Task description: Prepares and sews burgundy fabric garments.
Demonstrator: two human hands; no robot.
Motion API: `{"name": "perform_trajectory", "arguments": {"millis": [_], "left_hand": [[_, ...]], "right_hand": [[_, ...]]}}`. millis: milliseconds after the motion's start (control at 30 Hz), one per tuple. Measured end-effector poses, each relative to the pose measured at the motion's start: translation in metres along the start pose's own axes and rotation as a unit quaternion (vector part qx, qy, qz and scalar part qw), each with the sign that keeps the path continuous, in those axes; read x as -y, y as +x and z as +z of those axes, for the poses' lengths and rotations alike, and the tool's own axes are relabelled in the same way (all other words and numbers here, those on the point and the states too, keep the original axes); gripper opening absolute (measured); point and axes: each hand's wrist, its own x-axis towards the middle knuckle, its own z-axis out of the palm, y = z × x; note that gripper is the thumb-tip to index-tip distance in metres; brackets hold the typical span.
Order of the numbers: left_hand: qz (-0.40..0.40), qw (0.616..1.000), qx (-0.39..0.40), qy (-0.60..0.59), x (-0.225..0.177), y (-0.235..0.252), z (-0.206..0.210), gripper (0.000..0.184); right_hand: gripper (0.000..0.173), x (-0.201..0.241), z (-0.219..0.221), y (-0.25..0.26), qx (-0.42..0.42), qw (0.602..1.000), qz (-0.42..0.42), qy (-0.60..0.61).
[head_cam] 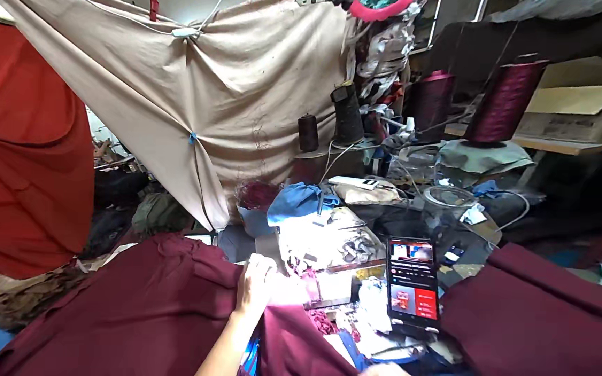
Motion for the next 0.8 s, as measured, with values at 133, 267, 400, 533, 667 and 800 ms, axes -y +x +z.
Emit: {"name": "perform_trajectory", "arguments": {"millis": [133,267,400,533,667,800], "left_hand": [[0.026,0.991,0.13,0.019,-0.017,-0.032,-0.021,0.029],[0.067,0.991,0.077,0.081,-0.02,-0.049,-0.013,0.032],[0.069,0.992,0.059,0.09,-0.02,-0.05,-0.006,0.039],[0.036,0.991,0.102,0.083,-0.023,-0.039,-0.001,0.043],[0.032,0.993,0.082,0.075,-0.021,-0.032,0.007,0.041],[0.003,0.988,0.107,0.111,-0.025,-0.032,0.003,0.04]], "right_hand": [[0.031,0.025,0.047,0.064,-0.067,0.996,-0.014,0.06],[0.029,0.022,0.056,0.083,0.004,0.99,0.008,0.141],[0.02,0.024,0.049,0.076,0.021,0.966,0.022,0.257],[0.018,0.028,0.046,0.082,-0.03,0.967,0.032,0.252],[0.021,0.028,0.046,0.09,-0.057,0.968,0.034,0.242],[0.023,0.032,0.048,0.081,-0.086,0.98,0.008,0.178]]}}
